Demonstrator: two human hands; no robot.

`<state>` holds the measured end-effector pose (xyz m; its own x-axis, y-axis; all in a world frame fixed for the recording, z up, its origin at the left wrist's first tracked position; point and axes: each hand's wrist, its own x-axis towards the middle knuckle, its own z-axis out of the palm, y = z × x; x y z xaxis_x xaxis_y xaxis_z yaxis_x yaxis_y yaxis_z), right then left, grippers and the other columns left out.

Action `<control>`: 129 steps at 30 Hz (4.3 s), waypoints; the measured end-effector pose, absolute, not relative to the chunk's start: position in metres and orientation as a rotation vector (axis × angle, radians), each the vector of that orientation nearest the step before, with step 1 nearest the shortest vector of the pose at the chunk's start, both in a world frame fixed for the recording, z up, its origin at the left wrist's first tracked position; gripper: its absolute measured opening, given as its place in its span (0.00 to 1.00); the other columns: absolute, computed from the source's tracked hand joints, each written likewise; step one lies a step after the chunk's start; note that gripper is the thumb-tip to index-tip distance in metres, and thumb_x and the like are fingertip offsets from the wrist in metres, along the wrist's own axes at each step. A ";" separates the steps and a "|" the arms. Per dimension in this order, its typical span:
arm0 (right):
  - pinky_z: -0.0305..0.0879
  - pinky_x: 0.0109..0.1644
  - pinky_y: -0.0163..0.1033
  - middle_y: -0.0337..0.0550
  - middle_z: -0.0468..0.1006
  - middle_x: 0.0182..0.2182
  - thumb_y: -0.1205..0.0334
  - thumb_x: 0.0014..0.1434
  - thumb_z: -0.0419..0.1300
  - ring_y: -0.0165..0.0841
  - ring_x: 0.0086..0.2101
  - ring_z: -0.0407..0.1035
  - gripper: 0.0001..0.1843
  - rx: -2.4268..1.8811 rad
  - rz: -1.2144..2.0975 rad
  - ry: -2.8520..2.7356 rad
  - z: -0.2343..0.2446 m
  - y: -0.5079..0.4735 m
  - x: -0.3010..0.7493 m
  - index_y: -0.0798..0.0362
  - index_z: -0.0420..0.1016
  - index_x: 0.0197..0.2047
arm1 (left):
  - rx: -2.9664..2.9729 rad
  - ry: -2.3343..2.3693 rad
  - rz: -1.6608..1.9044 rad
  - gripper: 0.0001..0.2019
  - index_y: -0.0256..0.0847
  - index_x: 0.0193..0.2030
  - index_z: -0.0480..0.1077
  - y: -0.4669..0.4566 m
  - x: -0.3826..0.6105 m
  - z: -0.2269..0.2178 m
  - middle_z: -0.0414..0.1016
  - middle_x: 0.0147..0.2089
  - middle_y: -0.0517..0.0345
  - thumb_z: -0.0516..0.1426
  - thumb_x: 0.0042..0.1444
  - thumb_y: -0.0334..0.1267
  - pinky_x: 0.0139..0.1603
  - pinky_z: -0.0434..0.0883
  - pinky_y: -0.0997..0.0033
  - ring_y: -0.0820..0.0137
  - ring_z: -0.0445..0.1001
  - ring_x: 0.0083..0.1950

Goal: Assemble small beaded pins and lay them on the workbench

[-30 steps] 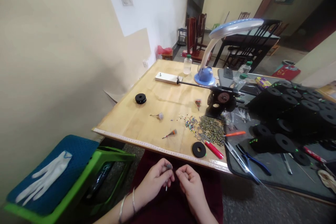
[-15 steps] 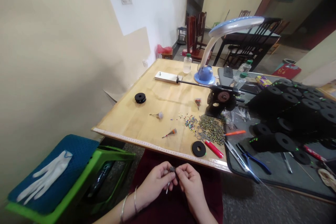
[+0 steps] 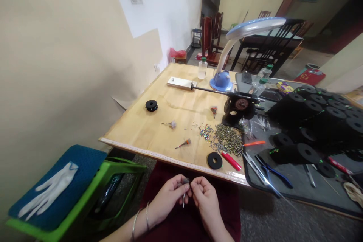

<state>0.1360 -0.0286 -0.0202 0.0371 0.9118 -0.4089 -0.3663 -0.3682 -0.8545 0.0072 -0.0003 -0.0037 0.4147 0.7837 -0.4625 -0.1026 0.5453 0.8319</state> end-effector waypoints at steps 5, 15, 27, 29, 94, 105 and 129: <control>0.42 0.18 0.29 0.29 0.63 0.13 0.42 0.48 0.64 0.22 0.14 0.48 0.22 -1.374 1.458 -0.698 -0.017 -0.028 0.138 0.53 0.65 0.25 | 0.912 1.060 0.683 0.15 0.38 0.31 0.65 0.000 0.007 -0.006 0.71 0.25 0.63 0.61 0.52 0.48 0.24 0.60 0.76 0.77 0.66 0.22; 0.43 0.18 0.30 0.29 0.63 0.12 0.41 0.48 0.64 0.23 0.14 0.49 0.23 -1.401 1.400 -0.763 -0.010 -0.031 0.137 0.53 0.65 0.25 | 0.905 1.087 0.703 0.16 0.39 0.29 0.64 0.002 0.006 -0.003 0.71 0.24 0.62 0.61 0.50 0.49 0.23 0.59 0.76 0.77 0.65 0.21; 0.44 0.17 0.29 0.31 0.66 0.12 0.45 0.49 0.64 0.23 0.13 0.51 0.20 -1.411 1.404 -0.780 -0.009 -0.031 0.133 0.52 0.64 0.22 | 0.852 1.053 0.698 0.16 0.39 0.29 0.64 0.001 0.006 -0.004 0.70 0.23 0.64 0.63 0.48 0.48 0.22 0.57 0.76 0.77 0.64 0.21; 0.43 0.17 0.29 0.30 0.64 0.11 0.46 0.49 0.63 0.22 0.13 0.50 0.20 -1.424 1.414 -0.784 -0.009 -0.031 0.133 0.52 0.63 0.22 | 0.847 1.048 0.699 0.16 0.38 0.28 0.64 0.001 0.006 -0.004 0.70 0.23 0.63 0.63 0.48 0.47 0.22 0.57 0.76 0.77 0.63 0.21; 0.49 0.19 0.30 0.31 0.67 0.12 0.43 0.50 0.64 0.23 0.14 0.53 0.22 -1.322 1.472 -0.718 -0.014 -0.026 0.134 0.54 0.67 0.26 | 0.837 1.030 0.773 0.16 0.38 0.29 0.64 0.002 0.012 -0.017 0.68 0.21 0.65 0.61 0.51 0.50 0.22 0.61 0.78 0.77 0.66 0.21; 0.37 0.15 0.27 0.23 0.59 0.08 0.45 0.46 0.68 0.18 0.11 0.42 0.22 -1.204 1.586 -0.402 -0.028 -0.024 0.135 0.53 0.66 0.27 | 0.999 1.034 0.699 0.14 0.38 0.31 0.64 0.000 0.011 -0.005 0.69 0.24 0.63 0.60 0.53 0.48 0.24 0.62 0.76 0.77 0.65 0.22; 0.34 0.16 0.29 0.20 0.53 0.09 0.44 0.52 0.64 0.20 0.12 0.40 0.21 -1.183 1.604 -0.547 -0.030 -0.031 0.137 0.52 0.64 0.30 | 1.088 1.098 0.726 0.03 0.39 0.25 0.65 0.003 0.009 -0.001 0.64 0.22 0.66 0.57 0.45 0.31 0.27 0.62 0.76 0.75 0.61 0.25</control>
<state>0.1366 -0.0310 -0.0296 0.0077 0.9062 -0.4228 -0.4593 -0.3724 -0.8064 0.0089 0.0030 -0.0008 0.3251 0.8866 -0.3290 0.0443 0.3332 0.9418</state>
